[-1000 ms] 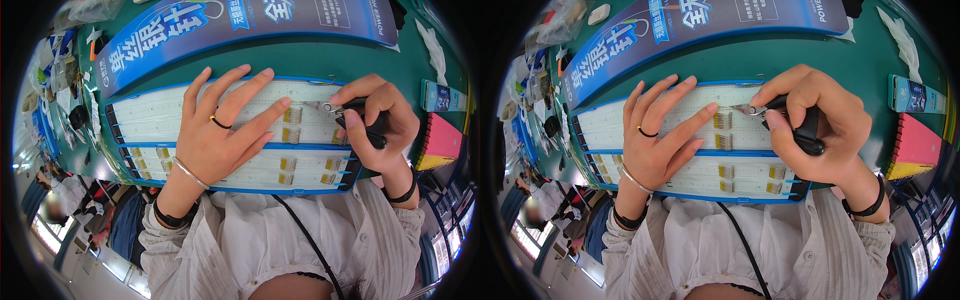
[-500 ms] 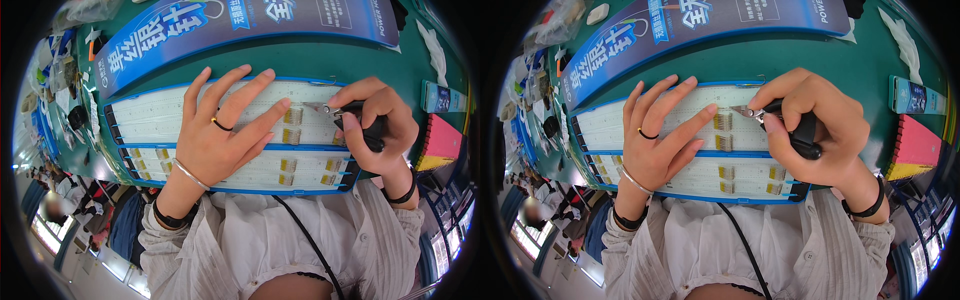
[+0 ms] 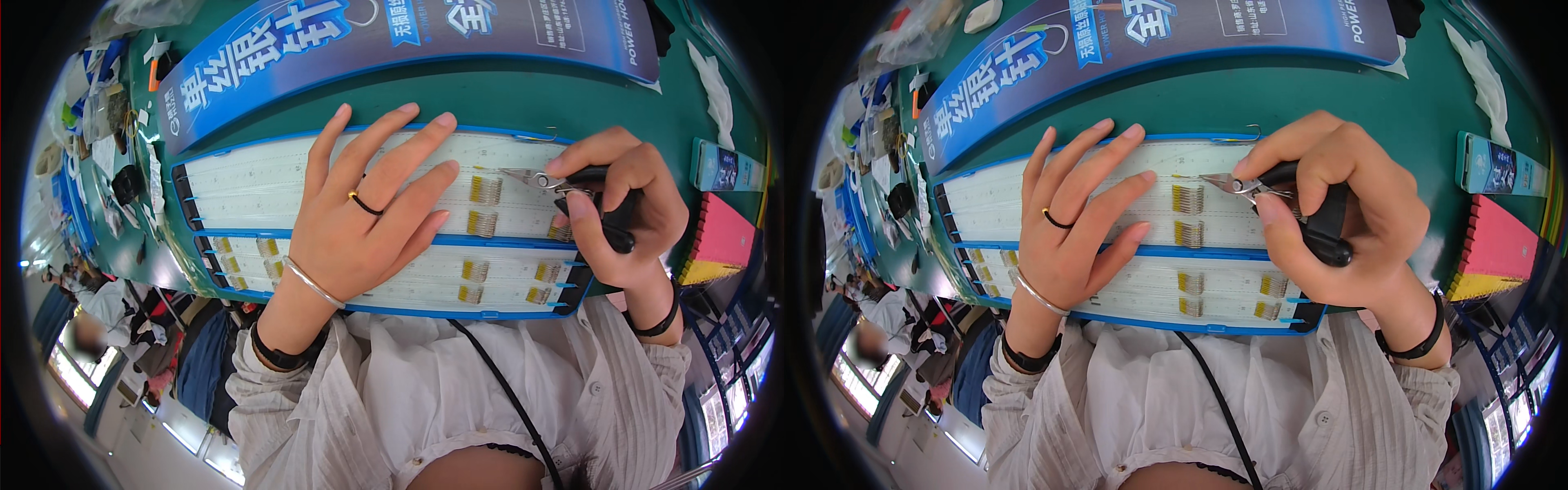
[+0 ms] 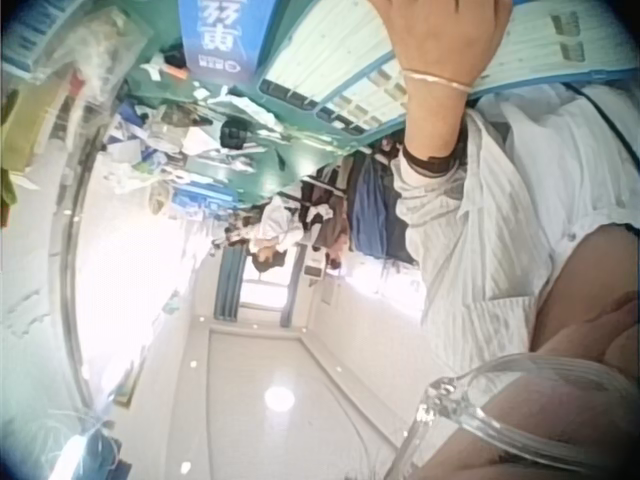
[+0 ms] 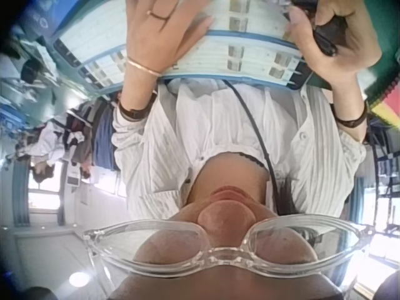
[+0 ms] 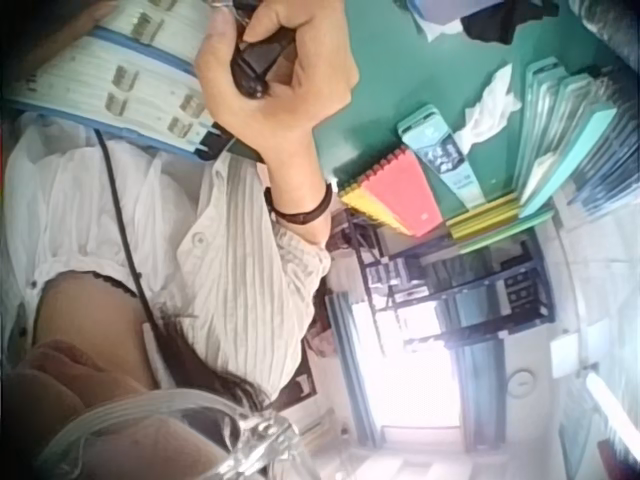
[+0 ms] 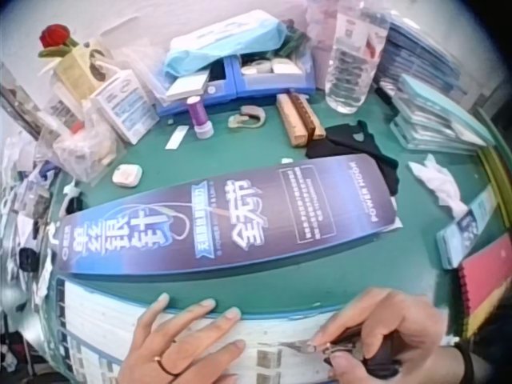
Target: Assembling fishing hooks or lures onto a storage board using nippers and a hook tool.
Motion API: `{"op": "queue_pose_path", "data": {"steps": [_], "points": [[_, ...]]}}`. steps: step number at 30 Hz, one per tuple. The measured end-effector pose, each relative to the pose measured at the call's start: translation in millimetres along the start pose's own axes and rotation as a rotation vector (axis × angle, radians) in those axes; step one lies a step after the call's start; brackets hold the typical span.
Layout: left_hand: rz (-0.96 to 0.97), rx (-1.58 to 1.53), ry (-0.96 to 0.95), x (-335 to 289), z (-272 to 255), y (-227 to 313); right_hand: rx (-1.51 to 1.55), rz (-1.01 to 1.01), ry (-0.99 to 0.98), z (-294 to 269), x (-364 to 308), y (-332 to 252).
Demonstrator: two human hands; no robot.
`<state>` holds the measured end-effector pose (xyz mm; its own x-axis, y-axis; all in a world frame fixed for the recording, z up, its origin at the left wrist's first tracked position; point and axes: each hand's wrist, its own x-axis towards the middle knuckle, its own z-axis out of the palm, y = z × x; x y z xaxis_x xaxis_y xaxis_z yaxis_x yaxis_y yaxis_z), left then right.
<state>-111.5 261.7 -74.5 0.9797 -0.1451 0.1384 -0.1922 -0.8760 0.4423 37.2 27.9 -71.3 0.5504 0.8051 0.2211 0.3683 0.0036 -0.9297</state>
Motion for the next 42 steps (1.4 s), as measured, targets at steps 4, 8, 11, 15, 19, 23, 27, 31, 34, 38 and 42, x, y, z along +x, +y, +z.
{"op": "queue_pose_path", "data": {"steps": [4, 8, 11, 15, 19, 23, 27, 31, 34, 38, 42], "points": [[-0.002, -0.011, 0.008, -0.3, 0.2, -0.3, -0.001, 0.015, 0.004, 0.4, -0.6, -1.6], [-0.003, -0.016, 0.010, -0.3, -0.1, -0.5, -0.006, 0.015, 0.002, -0.9, -0.6, -1.3], [0.003, -0.015, 0.008, -0.1, -0.5, -0.1, 0.047, 0.042, 0.103, 4.6, 0.1, -2.1], [-0.005, -0.017, 0.033, 0.2, 0.4, 0.2, 0.053, 0.047, 0.102, 3.9, -0.6, -2.9], [0.010, 0.006, 0.027, -1.6, 1.0, -0.4, 0.108, 0.093, 0.144, 6.3, -1.5, -4.1], [0.017, 0.006, 0.024, -0.1, -0.2, 0.1, 0.106, 0.099, 0.119, 3.6, -1.4, -4.2], [0.006, 0.009, 0.021, 0.2, 0.1, 0.6, 0.097, 0.093, 0.116, 3.2, -1.3, -3.5], [0.006, 0.015, 0.024, 0.7, 0.5, 0.4, 0.107, 0.083, 0.124, 4.6, -1.4, -2.6], [0.003, 0.012, 0.017, 1.0, 0.5, 0.5, 0.078, 0.041, 0.102, 3.4, -0.1, 0.7], [0.000, 0.014, 0.016, 1.4, 0.3, 0.5, 0.033, 0.011, 0.074, 2.4, 0.9, 0.5], [-0.005, 0.010, 0.030, 1.5, 2.3, 0.5, -0.005, 0.031, 0.015, 0.5, -0.9, -0.9]]}}
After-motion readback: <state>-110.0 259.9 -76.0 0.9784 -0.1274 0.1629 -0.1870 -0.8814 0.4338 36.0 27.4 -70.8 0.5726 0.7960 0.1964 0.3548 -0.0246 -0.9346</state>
